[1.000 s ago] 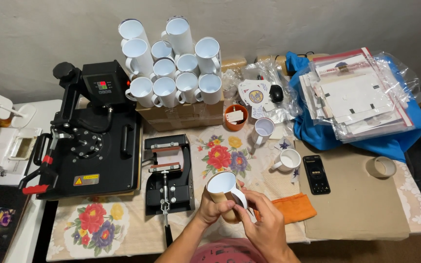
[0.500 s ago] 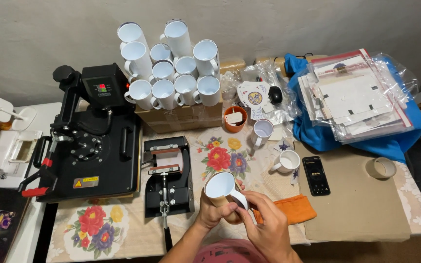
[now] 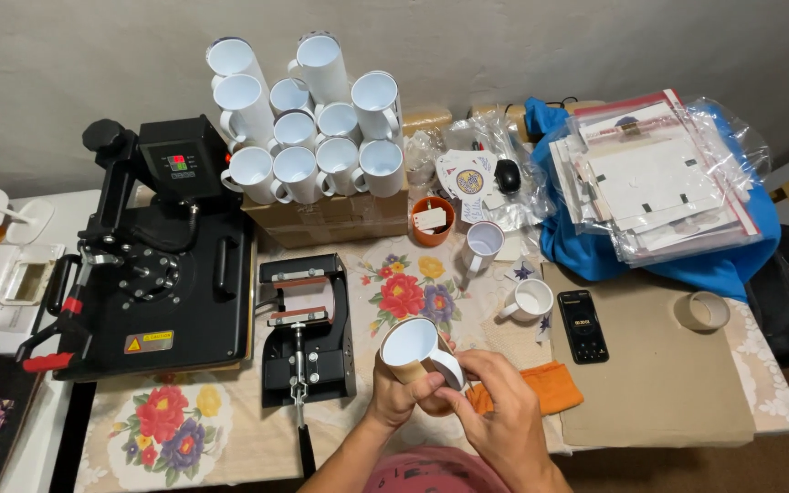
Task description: Preparing a ceramic mug with a sublimation print and placing it into a heat press machine for transfer.
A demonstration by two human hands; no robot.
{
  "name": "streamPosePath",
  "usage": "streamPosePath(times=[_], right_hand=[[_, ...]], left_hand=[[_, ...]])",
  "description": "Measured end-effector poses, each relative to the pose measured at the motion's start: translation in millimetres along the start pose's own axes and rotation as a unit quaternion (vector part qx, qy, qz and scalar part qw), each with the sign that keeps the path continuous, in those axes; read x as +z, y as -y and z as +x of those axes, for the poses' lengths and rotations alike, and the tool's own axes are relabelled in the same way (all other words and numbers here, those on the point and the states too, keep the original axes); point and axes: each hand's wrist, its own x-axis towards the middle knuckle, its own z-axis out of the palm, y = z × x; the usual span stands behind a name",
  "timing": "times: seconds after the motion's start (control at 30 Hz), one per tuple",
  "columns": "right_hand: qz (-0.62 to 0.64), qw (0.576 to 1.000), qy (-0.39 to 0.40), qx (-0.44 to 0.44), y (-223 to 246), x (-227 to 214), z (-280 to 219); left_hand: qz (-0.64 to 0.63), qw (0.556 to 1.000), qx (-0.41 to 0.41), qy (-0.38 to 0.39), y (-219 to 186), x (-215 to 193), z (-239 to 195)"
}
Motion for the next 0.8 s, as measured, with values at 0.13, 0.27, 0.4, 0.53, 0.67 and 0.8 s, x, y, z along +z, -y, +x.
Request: streamPosePath(times=[0.13,0.27,0.4,0.53,0.67,0.8], right_hand=[[-0.016,1.0,-0.004,0.006,-12.7,-2.2,-9.2],[-0.055,0.998,-0.008,0.029,-28.8,-2.1,-24.0],[-0.027,0.999,-0.005,0.032,-25.4,-12.2,-16.8],[0.001,0.999,0.025,0.044,-27.2,-26.3,-10.0],[0.081,0.987,0.057,0.13,-31.2,-37.3,-0.4],[0.14,0.938,0.094,0.303,-48.8,-40.2,-2.6]], left_hand=[[-0.012,1.0,-0.014,-0.025,18.5,-0.1,-2.2],[0.02,0.999,0.031,-0.005,8.4,12.5,-2.1],[0.125,0.989,0.046,-0.064,24.2,4.2,-6.9],[0.109,0.991,0.052,-0.062,12.7,17.9,-7.8],[0.026,0.998,0.064,0.005,6.3,25.2,-9.8],[-0.052,0.991,0.072,0.097,7.6,20.3,-15.5]])
